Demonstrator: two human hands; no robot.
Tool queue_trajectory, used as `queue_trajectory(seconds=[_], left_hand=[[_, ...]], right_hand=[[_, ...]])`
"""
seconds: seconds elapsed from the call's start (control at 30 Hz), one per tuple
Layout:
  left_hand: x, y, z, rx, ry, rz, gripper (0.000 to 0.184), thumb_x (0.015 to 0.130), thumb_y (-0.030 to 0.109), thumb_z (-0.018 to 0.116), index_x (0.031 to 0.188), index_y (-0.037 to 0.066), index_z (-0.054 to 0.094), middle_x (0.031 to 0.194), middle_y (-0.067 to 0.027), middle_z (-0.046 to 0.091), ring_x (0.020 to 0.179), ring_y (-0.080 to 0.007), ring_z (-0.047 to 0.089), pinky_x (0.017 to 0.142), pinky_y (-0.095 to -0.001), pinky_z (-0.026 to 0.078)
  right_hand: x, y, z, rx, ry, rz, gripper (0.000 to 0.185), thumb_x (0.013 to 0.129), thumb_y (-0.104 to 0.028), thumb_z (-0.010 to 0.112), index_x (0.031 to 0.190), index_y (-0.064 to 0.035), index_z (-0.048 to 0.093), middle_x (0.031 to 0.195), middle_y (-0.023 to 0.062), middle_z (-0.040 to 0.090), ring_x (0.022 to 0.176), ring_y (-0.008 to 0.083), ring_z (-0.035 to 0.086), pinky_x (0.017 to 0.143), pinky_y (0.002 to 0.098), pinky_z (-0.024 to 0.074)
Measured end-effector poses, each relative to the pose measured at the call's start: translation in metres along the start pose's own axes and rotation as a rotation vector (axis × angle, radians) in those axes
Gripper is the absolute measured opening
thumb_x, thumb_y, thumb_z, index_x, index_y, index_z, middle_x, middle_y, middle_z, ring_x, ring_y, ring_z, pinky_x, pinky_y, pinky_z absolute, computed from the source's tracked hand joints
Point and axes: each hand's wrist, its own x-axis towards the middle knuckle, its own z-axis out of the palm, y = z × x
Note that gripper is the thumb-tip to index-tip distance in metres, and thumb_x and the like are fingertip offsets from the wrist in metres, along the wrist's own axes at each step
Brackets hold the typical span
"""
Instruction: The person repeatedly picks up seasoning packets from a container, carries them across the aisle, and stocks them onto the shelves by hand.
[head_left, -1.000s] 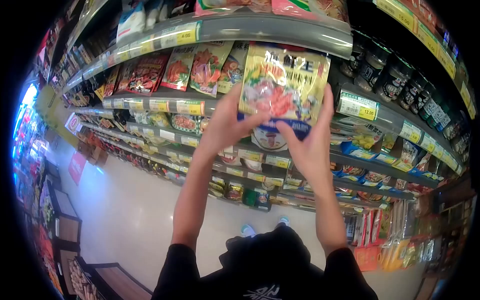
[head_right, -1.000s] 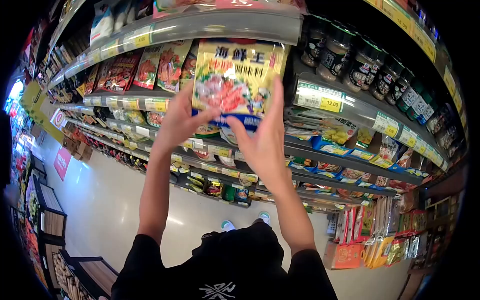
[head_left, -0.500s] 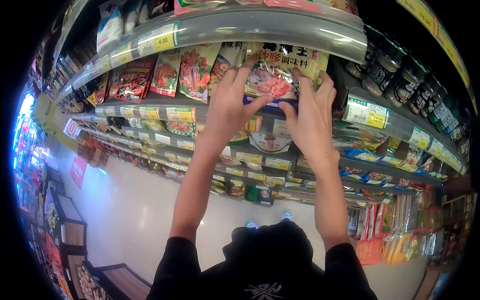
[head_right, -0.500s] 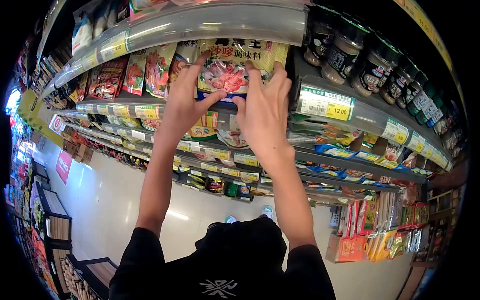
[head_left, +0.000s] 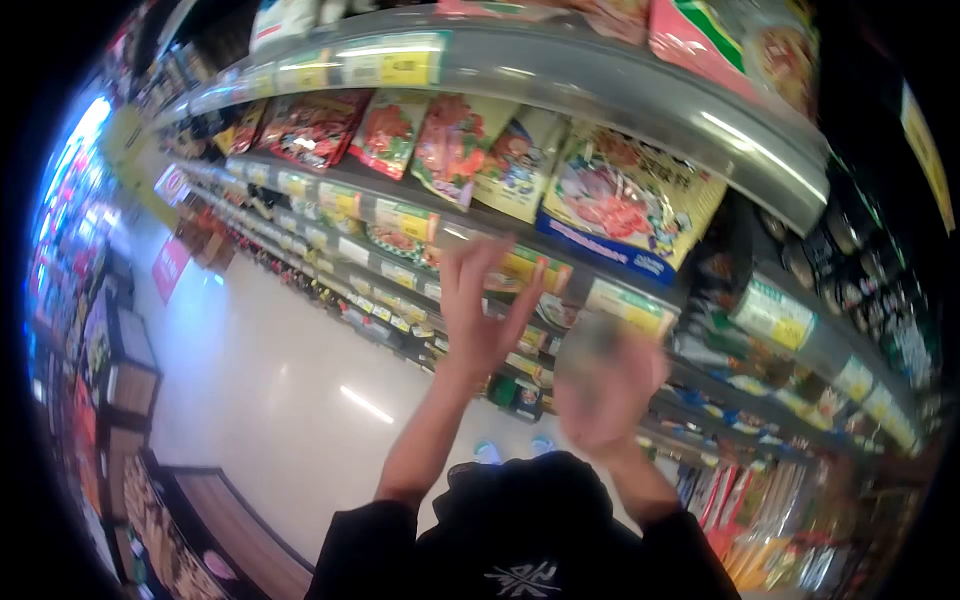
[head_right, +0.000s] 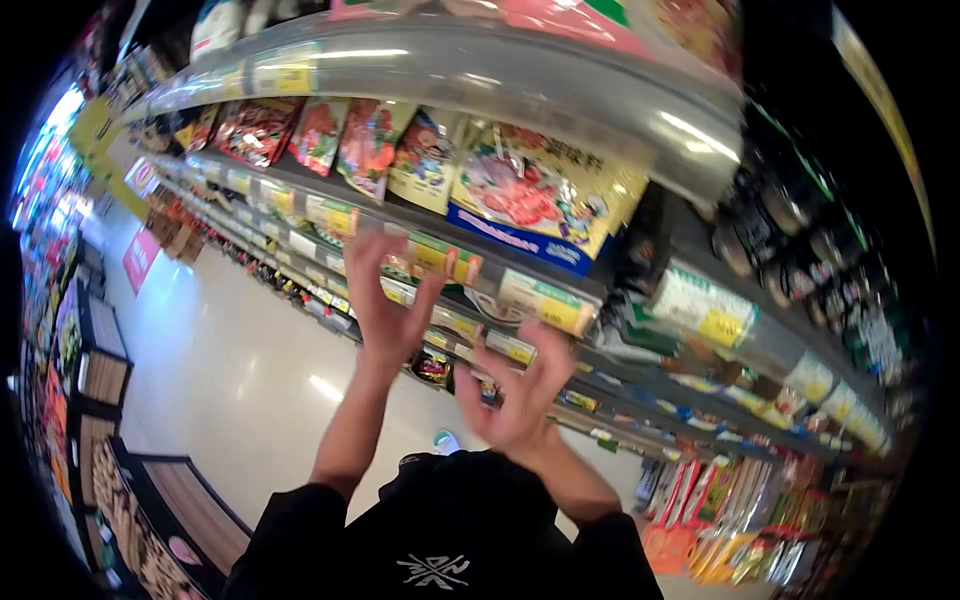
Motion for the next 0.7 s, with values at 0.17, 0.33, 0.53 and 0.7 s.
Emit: queue_trajectory(seconds=[0.17,0.33,0.53,0.7], left_hand=[[-0.208,-0.036,-0.033,0.020,-0.517,-0.593,0.037,0.078,0.013,0.071,0.110,0.002,0.054,0.101,-0.0160,0.058,0.089,-0.0307,0.058,0.077,-0.0393,0.047],[-0.398,0.009,-0.082,-0.056,-1.052,-1.056,0.041,0.084,0.012,0.055,0.124,0.005,0.052,0.104,-0.0218,0.061,0.094,-0.0353,0.061,0.083,-0.0437,0.048],[-0.418,0.054,-0.075,-0.006,-1.009,-1.234,0.046,0.078,0.004,0.053,0.124,0.008,0.054,0.110,-0.0208,0.061,0.106,-0.0351,0.057,0.090,-0.0433,0.045],[-0.515,0.076,-0.068,0.044,-0.900,-1.167,0.040,0.078,0.009,0.058,0.117,0.011,0.061,0.113,-0.0170,0.062,0.108,-0.0339,0.056,0.094,-0.0437,0.042]], right_hand=[[-0.124,0.019,0.034,0.354,-0.420,0.286,0.034,0.076,-0.014,0.071,0.106,-0.0043,0.057,0.118,0.0193,0.047,0.110,0.0326,0.047,0.094,0.0374,0.0401],[-0.230,0.058,0.032,0.572,-0.894,0.646,0.031,0.082,-0.009,0.066,0.110,-0.0011,0.055,0.106,0.0141,0.056,0.092,0.0221,0.059,0.078,0.0304,0.0501],[-0.250,0.090,0.054,0.642,-1.325,0.248,0.027,0.086,-0.006,0.050,0.113,-0.0030,0.056,0.099,0.0152,0.062,0.087,0.0291,0.062,0.079,0.0350,0.0499],[-0.267,0.109,0.049,0.553,-1.595,0.159,0.026,0.083,-0.009,0.054,0.108,-0.0041,0.057,0.091,0.0162,0.063,0.089,0.0321,0.061,0.080,0.0400,0.0483]])
